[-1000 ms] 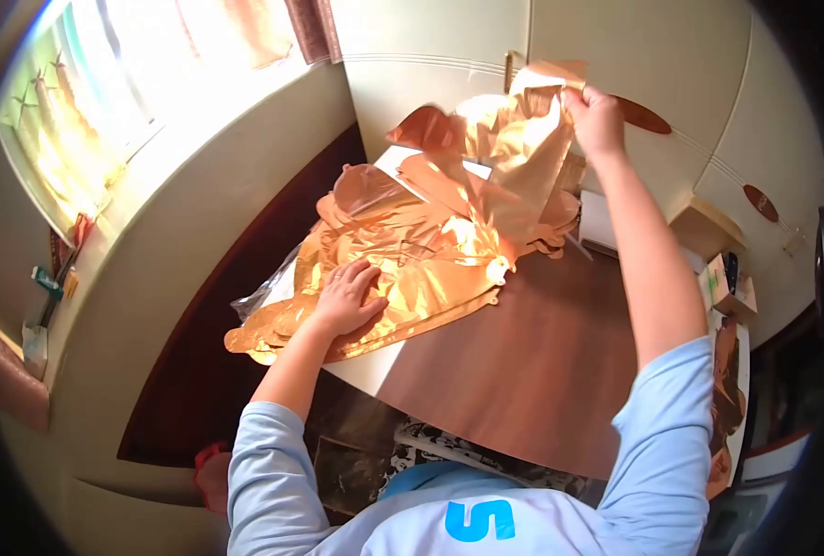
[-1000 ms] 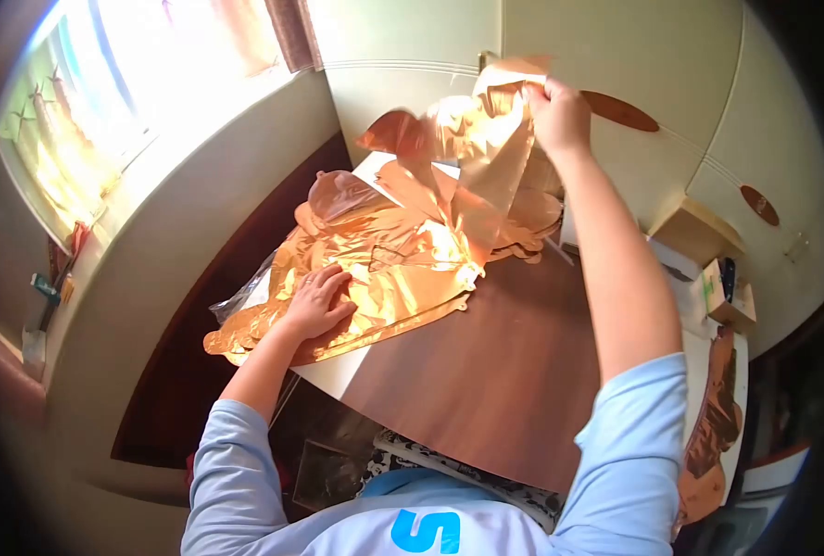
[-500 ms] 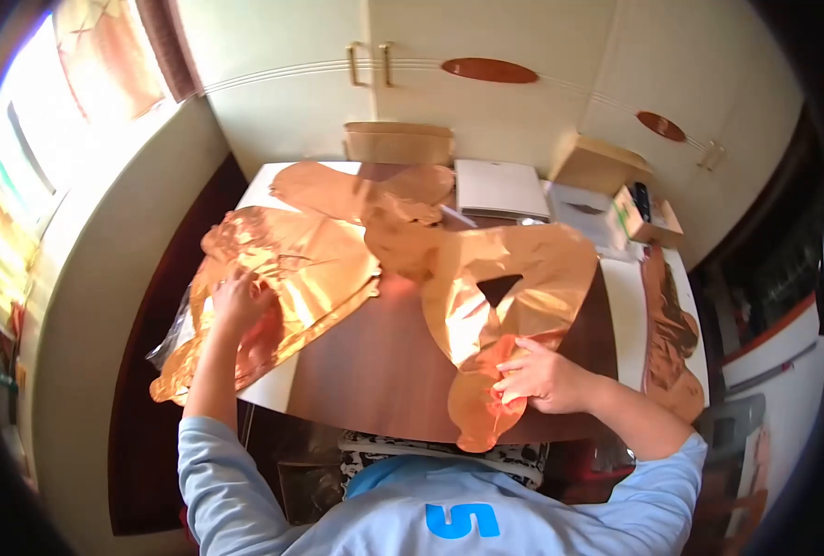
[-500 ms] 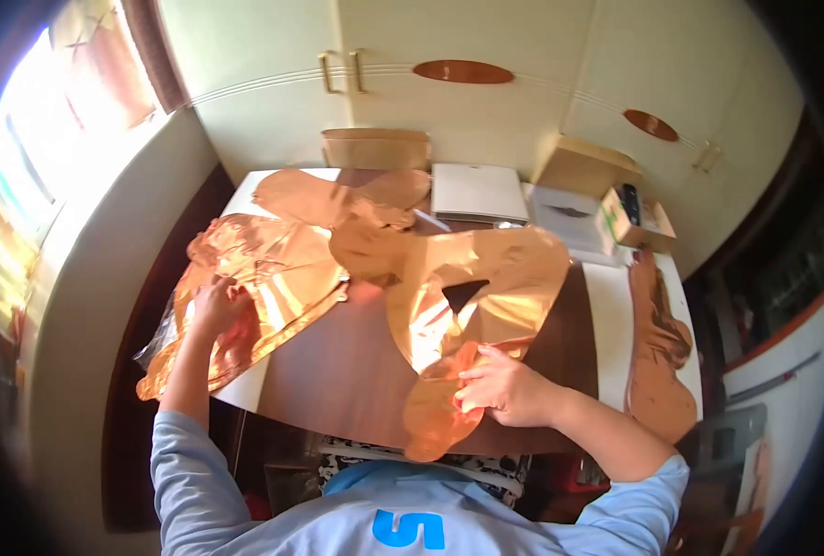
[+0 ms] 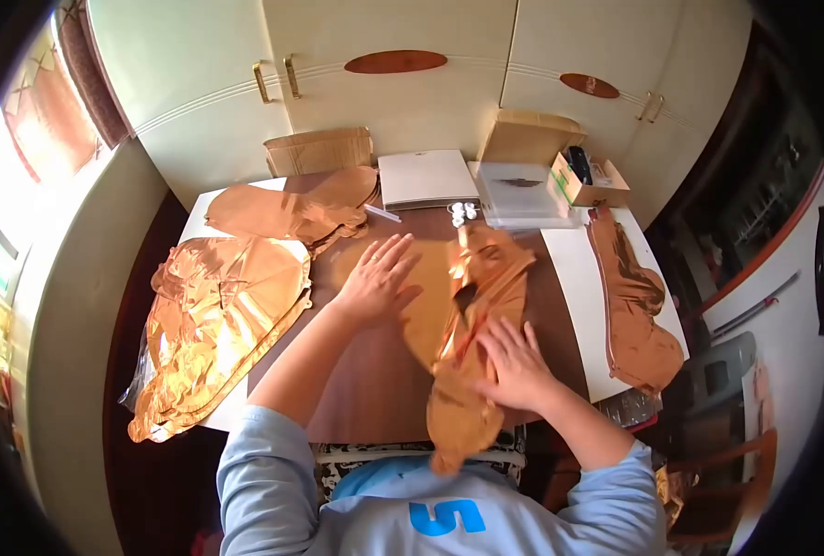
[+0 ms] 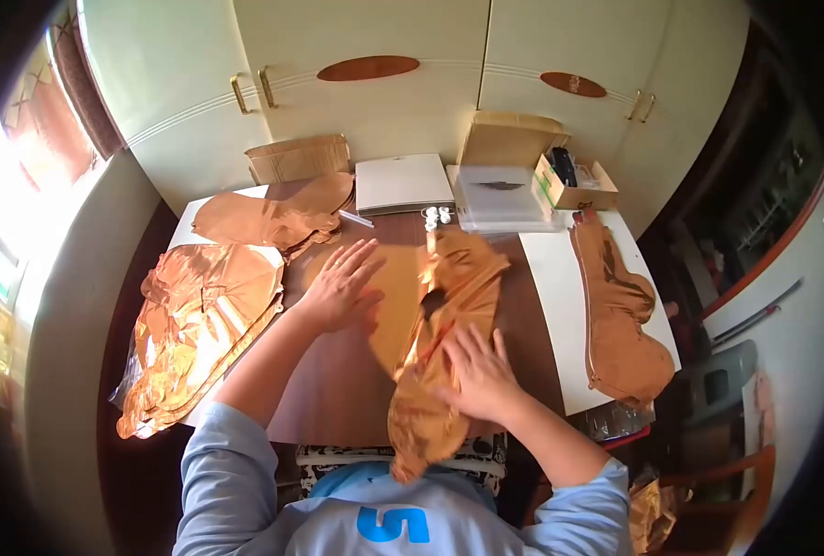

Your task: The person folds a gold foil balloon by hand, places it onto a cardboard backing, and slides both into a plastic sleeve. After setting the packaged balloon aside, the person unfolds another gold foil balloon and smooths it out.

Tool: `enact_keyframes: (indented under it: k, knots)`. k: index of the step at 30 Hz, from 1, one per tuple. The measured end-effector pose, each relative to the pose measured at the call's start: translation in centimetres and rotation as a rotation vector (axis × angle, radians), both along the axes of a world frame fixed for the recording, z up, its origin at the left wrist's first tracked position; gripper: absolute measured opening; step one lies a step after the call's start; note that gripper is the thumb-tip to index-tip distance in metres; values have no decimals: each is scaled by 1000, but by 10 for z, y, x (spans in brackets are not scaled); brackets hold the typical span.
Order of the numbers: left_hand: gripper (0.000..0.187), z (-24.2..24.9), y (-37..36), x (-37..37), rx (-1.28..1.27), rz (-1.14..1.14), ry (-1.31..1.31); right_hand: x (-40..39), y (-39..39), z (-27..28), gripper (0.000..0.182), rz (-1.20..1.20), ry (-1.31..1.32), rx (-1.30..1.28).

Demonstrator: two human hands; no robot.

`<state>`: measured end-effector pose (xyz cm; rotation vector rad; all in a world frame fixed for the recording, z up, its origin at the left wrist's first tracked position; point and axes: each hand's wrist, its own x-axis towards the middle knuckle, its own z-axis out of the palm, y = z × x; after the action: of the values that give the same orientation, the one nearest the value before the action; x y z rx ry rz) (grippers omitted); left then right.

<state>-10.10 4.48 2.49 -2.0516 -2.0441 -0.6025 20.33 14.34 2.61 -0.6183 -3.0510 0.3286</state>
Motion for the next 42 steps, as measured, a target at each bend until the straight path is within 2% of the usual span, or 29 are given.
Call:
enact_keyframes:
  k: [1,4,5,7,9,14,17,18,21,22,24,26,27,28,29,31,34,40,42]
  knots:
    - [59,0,-4,3,-24,-8,8,9,-6,7,88,62,-35,-98]
    - [58,-2,-15,3,-68,-45,61,36,2,12,91,271,-111,-227]
    - [62,-4,-53,15,-104,-168,12,42,14,10,91,341,-103,-247]
    - [72,-10,-90,24,-248,-170,-79,39,39,11,91,371,-125,-224]
    - [71,-13,-110,27,-288,30,-21,24,59,8,91,368,-106,-221]
    - [71,-22,-102,-5,-286,187,-110,-33,86,1,93,331,-75,-164]
    - [74,-22,-85,-3,-233,127,-58,-20,86,4,95,312,-98,-150]
    - [74,-23,-81,4,-206,87,-44,-11,86,0,88,311,-30,-97]
    - [76,-14,-65,28,-322,23,-89,9,124,-9,63,165,368,-384]
    - [77,-20,-63,26,-304,23,-119,18,144,-7,55,53,499,-368]
    - [78,-20,-62,24,-303,23,-119,42,200,-2,39,-338,696,-174]
    - [78,-18,-62,26,-308,35,-128,70,258,-5,24,-669,740,-37]
    - [78,-16,-61,27,-316,23,-134,80,282,-15,18,-759,719,-30]
    - [78,-14,-59,28,-321,16,-140,91,308,-31,22,-791,741,-29]
    - [78,-13,-57,29,-326,13,-147,96,319,-35,34,-864,627,-114]
    - [72,-11,-49,32,-286,-20,-107,88,313,-35,42,-932,415,159]
    - [61,0,-23,35,-210,-78,-60,83,321,-34,36,-931,342,-16]
    - [44,3,81,68,-8,-378,-239,86,326,-41,24,-891,297,58]
    - [39,6,123,96,-43,-441,-293,92,327,-51,22,-891,330,60]
